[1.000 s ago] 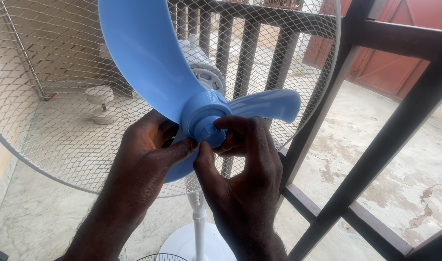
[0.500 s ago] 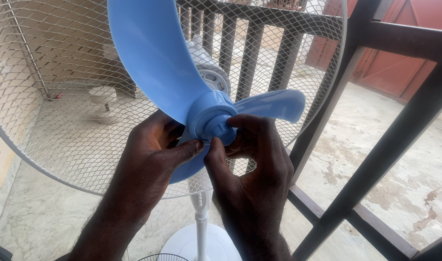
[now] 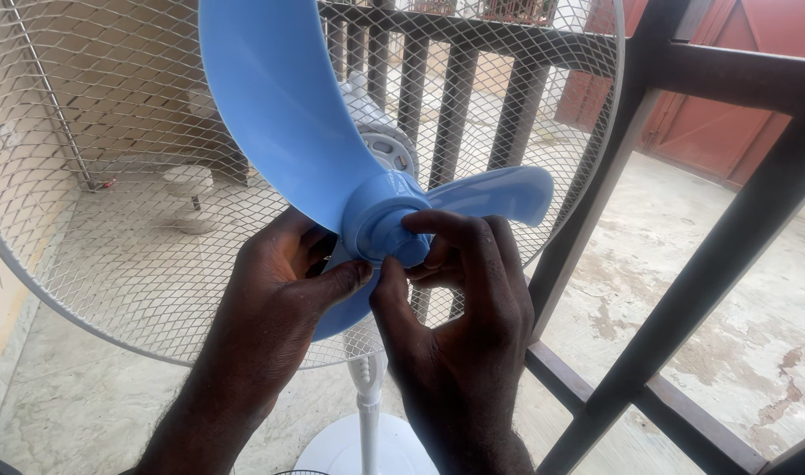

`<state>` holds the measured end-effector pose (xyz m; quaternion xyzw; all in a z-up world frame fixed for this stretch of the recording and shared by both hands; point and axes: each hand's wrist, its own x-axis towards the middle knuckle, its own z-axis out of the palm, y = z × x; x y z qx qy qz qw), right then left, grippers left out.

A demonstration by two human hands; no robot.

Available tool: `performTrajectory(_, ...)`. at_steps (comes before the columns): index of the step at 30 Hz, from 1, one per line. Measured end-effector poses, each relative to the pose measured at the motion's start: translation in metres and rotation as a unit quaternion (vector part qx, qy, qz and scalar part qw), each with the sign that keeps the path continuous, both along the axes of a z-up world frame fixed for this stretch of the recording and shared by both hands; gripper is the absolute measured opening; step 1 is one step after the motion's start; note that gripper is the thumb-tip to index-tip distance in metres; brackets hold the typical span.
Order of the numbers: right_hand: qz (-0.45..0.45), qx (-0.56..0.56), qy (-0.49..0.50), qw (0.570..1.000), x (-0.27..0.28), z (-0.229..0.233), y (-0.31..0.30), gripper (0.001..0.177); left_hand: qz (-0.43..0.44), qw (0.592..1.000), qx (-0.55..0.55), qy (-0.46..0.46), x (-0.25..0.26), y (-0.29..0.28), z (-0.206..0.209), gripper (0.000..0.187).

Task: The person assembles a pedestal fan by first inserting a white plastic hub into the motor shaft and tightening it with a screwdriver. Then the person attaches a blue three-blade fan blade to the hub and secures it with a blue plastic nut.

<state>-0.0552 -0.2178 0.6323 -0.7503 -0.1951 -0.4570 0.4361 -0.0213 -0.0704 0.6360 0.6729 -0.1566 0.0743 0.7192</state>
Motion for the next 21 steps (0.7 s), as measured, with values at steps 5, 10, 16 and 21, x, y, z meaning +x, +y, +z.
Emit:
performTrajectory(5,-0.010,-0.035,-0.045,0.998,0.0022,-0.0007,-0.0014,0.035,-0.020,0.999,-0.003,-0.033,0.0025,0.0010,-0.0042,0.047)
performTrajectory(10,-0.008,-0.042,-0.050,0.998,0.0044,-0.0006,-0.0005,0.034,-0.017,0.999,0.011,-0.051,0.0054,0.0028,-0.0070,0.047)
performTrajectory(16,-0.023,-0.054,-0.035,0.998,0.0064,-0.0007,0.0026,0.034,-0.007,0.999,0.023,-0.044,0.0070,0.0039,-0.0100,0.046)
performTrajectory(21,-0.020,-0.024,-0.028,0.999,0.0074,0.0011,0.0048,0.032,-0.018,0.999,0.020,-0.037,0.0080,0.0050,-0.0099,0.046)
